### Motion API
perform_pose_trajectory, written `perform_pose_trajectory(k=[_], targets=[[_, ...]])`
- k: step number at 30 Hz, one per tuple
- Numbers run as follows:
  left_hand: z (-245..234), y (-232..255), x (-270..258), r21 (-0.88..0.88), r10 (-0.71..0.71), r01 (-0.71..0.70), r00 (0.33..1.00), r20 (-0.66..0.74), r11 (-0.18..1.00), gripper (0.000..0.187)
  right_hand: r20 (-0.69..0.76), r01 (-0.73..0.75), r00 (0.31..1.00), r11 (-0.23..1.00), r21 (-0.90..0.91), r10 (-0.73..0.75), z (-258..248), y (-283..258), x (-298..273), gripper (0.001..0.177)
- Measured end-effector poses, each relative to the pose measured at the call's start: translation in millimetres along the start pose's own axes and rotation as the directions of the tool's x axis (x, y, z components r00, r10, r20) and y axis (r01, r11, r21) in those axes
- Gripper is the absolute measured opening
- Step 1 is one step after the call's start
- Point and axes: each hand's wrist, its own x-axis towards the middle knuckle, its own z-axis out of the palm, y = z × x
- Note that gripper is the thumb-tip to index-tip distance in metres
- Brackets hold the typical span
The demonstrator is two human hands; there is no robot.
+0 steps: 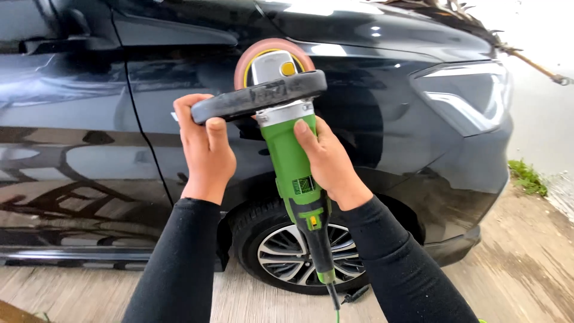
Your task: Applying polishing compound and using an electric polisher to buff the exterior fender of a car.
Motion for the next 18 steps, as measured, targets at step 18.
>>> perform_pose_trajectory(k=[18], targets=[[-48,-20,-21,0.012,-0.025,0.027,0.993,-0.116,1.000,0.069,0.113,-0.022,0.993,0.984,-0.176,0.042,50,-12,-8,0.073]])
